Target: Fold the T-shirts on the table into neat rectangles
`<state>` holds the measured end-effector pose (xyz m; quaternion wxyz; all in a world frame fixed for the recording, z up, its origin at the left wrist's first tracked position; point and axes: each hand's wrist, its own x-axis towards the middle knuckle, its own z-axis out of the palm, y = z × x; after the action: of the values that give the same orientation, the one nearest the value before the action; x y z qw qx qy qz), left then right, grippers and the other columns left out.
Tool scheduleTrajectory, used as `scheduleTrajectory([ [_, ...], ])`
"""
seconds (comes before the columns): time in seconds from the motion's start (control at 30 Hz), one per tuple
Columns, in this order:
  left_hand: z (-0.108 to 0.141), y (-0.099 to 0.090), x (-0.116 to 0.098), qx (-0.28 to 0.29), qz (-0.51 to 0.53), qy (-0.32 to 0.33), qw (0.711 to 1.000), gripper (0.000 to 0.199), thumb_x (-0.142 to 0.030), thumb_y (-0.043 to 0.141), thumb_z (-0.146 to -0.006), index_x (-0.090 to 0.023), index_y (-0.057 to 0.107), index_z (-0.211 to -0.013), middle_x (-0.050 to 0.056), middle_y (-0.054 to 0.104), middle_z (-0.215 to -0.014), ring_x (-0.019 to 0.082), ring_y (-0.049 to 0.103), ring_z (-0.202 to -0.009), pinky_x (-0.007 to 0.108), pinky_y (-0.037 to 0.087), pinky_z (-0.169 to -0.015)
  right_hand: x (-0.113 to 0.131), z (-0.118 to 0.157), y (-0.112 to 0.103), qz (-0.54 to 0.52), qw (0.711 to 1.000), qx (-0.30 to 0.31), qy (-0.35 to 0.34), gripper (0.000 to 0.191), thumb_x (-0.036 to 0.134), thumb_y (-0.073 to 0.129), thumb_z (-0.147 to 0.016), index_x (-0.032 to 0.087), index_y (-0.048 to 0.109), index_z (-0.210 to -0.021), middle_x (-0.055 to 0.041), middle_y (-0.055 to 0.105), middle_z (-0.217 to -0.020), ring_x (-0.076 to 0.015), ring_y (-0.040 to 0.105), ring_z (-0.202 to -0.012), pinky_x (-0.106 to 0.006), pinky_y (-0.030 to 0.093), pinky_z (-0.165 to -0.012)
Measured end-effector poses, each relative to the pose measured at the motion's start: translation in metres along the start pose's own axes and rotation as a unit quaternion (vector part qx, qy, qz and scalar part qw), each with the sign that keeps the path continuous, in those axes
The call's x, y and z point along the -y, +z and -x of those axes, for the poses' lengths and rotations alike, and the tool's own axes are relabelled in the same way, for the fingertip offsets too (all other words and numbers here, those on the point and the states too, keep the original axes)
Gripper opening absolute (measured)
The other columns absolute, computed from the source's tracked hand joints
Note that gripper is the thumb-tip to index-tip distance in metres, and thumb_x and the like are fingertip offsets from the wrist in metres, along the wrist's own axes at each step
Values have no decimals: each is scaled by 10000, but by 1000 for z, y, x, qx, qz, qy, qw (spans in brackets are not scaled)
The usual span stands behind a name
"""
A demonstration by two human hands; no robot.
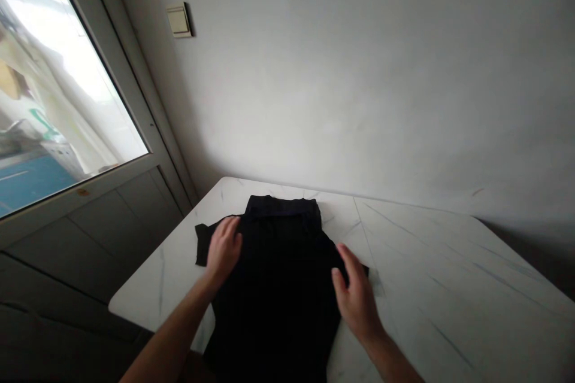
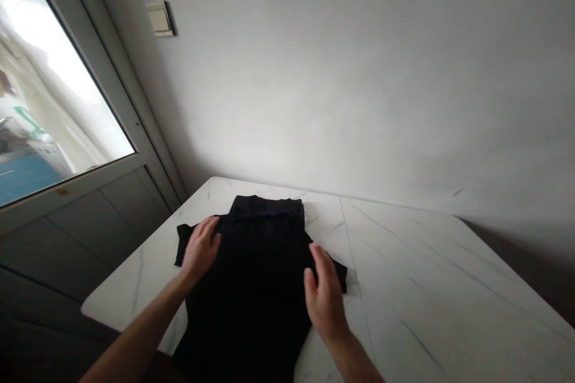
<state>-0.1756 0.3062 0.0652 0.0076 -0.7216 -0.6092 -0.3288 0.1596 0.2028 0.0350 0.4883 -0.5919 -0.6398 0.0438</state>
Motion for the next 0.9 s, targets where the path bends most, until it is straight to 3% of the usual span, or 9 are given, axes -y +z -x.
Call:
scheduleTrajectory([
  [0.03, 3, 11, -18, 68, 1, 71, 995, 466, -319, 446, -959, -204, 549, -1399, 101, 534, -1490, 286, 423, -1431, 488, 328, -1202, 12, -7, 11, 20, 996, 71, -58, 520, 319, 423, -990, 233, 428, -1503, -130, 465, -1537, -281, 428, -1421, -510, 405, -1137],
  [0.1, 8, 29, -44, 167, -5, 130, 977, 476, -383, 440, -984, -251, 534, -1432, 77, 476, -1549, 303, 359, -1474, 542, 268, -1225, 20, -18, 34, 78, 974, 180, -111, 544, 377, 436, -1004, 232, 412, -1528, -111, 427, -1574, -297, 337, -1479, -546, 349, -1169],
  [0.23, 4, 43, -43, 214, -2, 107, 971, 482, -428, 348, -1025, -268, 539, -1438, 45, 461, -1564, 298, 349, -1480, 513, 268, -1222, -15, -26, 57, 159, 946, 274, -71, 602, 510, 429, -998, 221, 425, -1526, -117, 440, -1564, -328, 350, -1470, -597, 347, -1148],
  [0.3, -7, 42, -24, 184, 1, 94, 978, 488, -406, 337, -1029, -223, 538, -1434, 59, 471, -1558, 286, 358, -1475, 470, 277, -1218, -35, -32, 59, 135, 956, 253, -66, 556, 468, 401, -1012, 220, 451, -1508, -122, 490, -1528, -295, 433, -1424, -546, 400, -1127],
  [0.4, -30, 41, 9, 129, -25, 20, 991, 525, -273, 391, -990, -146, 433, -1497, 128, 409, -1590, 287, 284, -1506, 486, 240, -1220, -51, -52, 60, 90, 983, 146, -70, 484, 374, 425, -1002, 180, 524, -1435, -155, 627, -1365, -272, 592, -1260, -485, 484, -1057],
  [0.47, -46, 42, 25, 137, -36, -47, 989, 624, -162, 438, -922, -161, 349, -1540, 146, 405, -1588, 291, 260, -1514, 543, 222, -1207, -54, -68, 65, 92, 990, 89, -64, 512, 369, 491, -967, 130, 515, -1419, -181, 650, -1302, -290, 616, -1204, -483, 502, -1025],
  [0.53, -59, 43, 35, 167, -33, -88, 982, 664, -114, 479, -863, -195, 386, -1516, 145, 526, -1498, 298, 378, -1457, 578, 263, -1171, -55, -82, 73, 114, 990, 74, -39, 586, 357, 553, -921, 78, 478, -1430, -211, 640, -1299, -311, 616, -1196, -479, 513, -996],
  [0.7, -72, 31, 37, 177, -5, -72, 982, 326, -156, 520, -840, -210, 696, -1109, 80, 745, -1137, 264, 649, -1142, 424, 442, -1034, -60, -101, 84, 159, 979, 112, 55, 348, 241, 513, -895, 131, 652, -1194, -169, 721, -1098, -296, 687, -1034, -433, 537, -905],
  [0.9, -63, -5, 25, 115, 37, -71, 990, 331, -110, 420, -844, -191, 674, -1039, 49, 752, -970, 202, 685, -927, 294, 508, -841, -39, -100, 57, 49, 994, 102, 1, 295, 332, 468, -924, 176, 679, -1059, -152, 724, -1051, -291, 676, -1022, -411, 524, -913],
])
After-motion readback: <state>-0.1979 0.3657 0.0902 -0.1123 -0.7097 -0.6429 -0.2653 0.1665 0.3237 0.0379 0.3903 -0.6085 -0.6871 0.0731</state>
